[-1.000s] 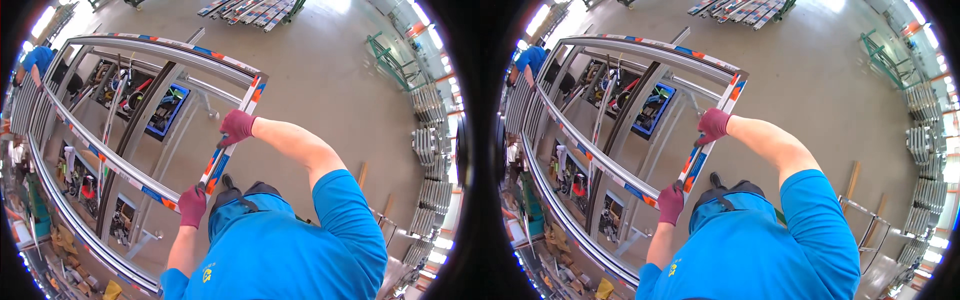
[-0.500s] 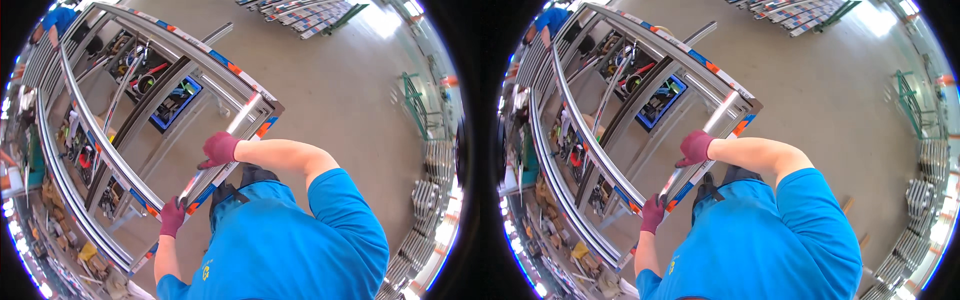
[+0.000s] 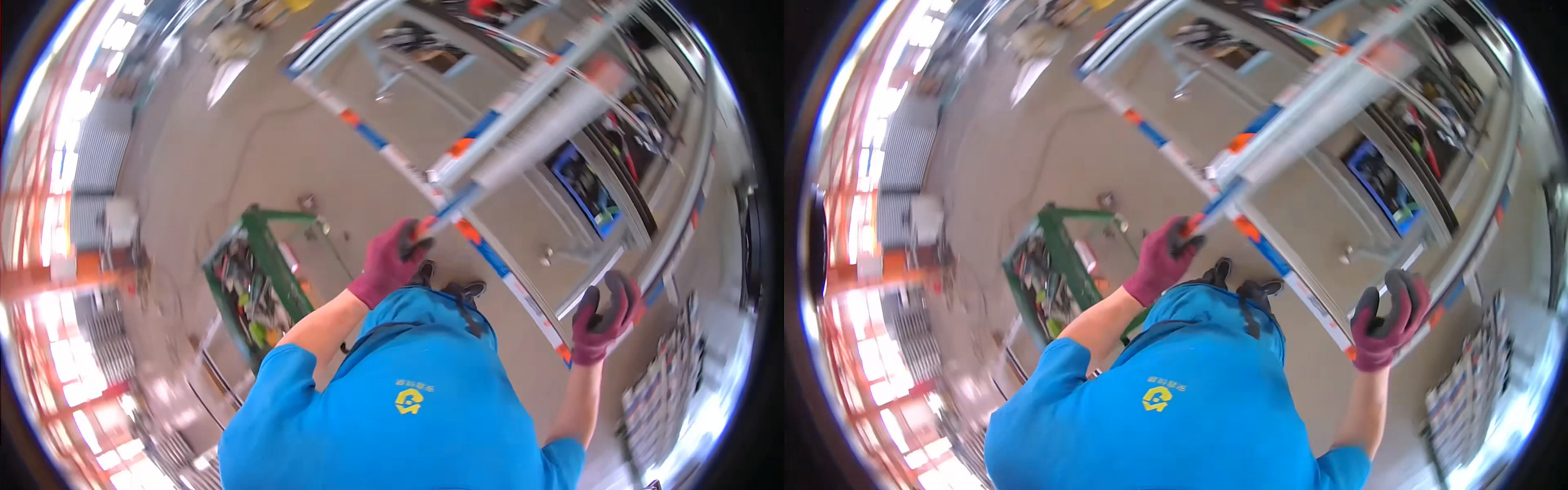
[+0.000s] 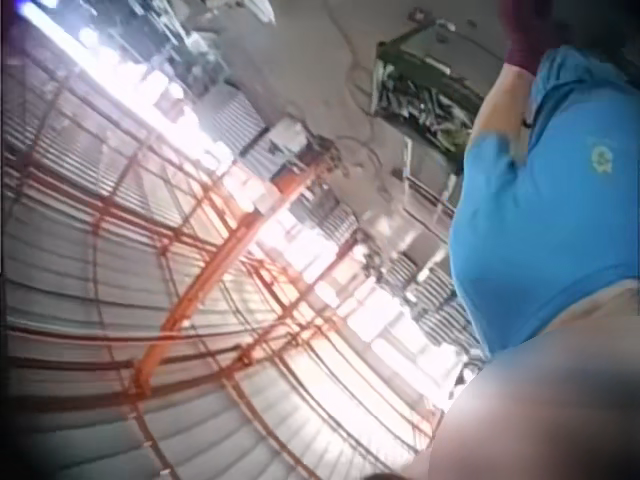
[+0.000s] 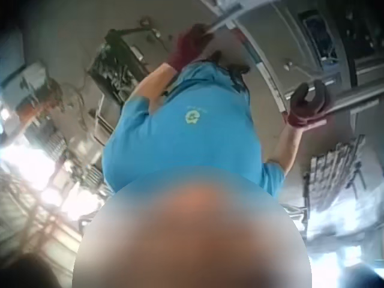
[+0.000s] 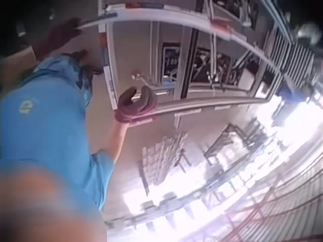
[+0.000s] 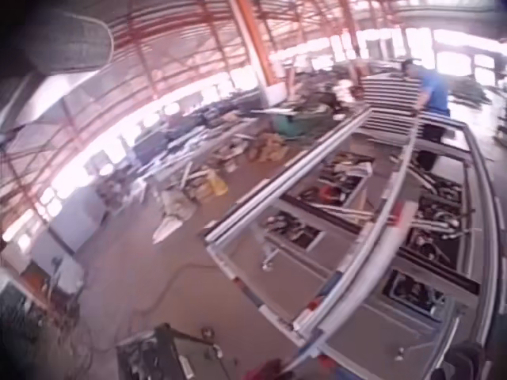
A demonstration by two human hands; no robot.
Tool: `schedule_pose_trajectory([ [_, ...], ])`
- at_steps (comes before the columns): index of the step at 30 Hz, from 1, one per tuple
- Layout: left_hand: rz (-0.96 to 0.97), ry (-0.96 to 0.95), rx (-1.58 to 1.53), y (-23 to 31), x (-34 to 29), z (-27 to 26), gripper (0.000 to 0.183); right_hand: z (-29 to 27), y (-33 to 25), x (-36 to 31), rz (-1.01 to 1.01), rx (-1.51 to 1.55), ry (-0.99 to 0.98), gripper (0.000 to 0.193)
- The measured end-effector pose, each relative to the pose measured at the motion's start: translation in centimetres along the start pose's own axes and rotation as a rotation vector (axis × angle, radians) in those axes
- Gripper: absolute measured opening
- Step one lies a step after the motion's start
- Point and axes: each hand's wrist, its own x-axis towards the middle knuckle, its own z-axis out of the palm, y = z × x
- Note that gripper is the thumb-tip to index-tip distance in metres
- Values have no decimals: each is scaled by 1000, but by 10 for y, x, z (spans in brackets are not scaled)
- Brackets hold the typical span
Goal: Assemble a metal frame using a power drill and various attachment components on a workshop floor.
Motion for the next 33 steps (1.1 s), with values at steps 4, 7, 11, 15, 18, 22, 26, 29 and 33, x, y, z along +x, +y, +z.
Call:
schedule_pose_trajectory([
  [4, -645, 465, 122, -140, -100, -68, 35, 73, -26, -47, 229, 185, -380, 39],
  [7, -846, 686, 345, -263, -198, -104, 43, 109, -41, -88, 419, 233, -542, 41],
  [11, -1211, 689, 474, -329, -288, -143, 46, 122, -48, -87, 315, 87, -656, 36],
  [15, -1458, 608, 504, -372, -335, -156, 48, 123, -45, -91, 266, 42, -679, 38],
  [18, -1495, 526, 475, -397, -370, -161, 50, 124, -50, -94, 255, 19, -673, 37],
  [22, -1520, 302, 391, -401, -399, -159, 48, 129, -46, -100, 265, -6, -692, 37],
  [26, -1519, 82, 439, -380, -404, -160, 52, 127, -42, -104, 265, -5, -640, 36],
  [29, -1519, 8, 414, -372, -406, -155, 57, 123, -32, -109, 301, -43, -641, 36],
  [33, -1405, 140, 470, -397, -413, -130, 65, 110, -29, -110, 330, -22, -595, 32],
])
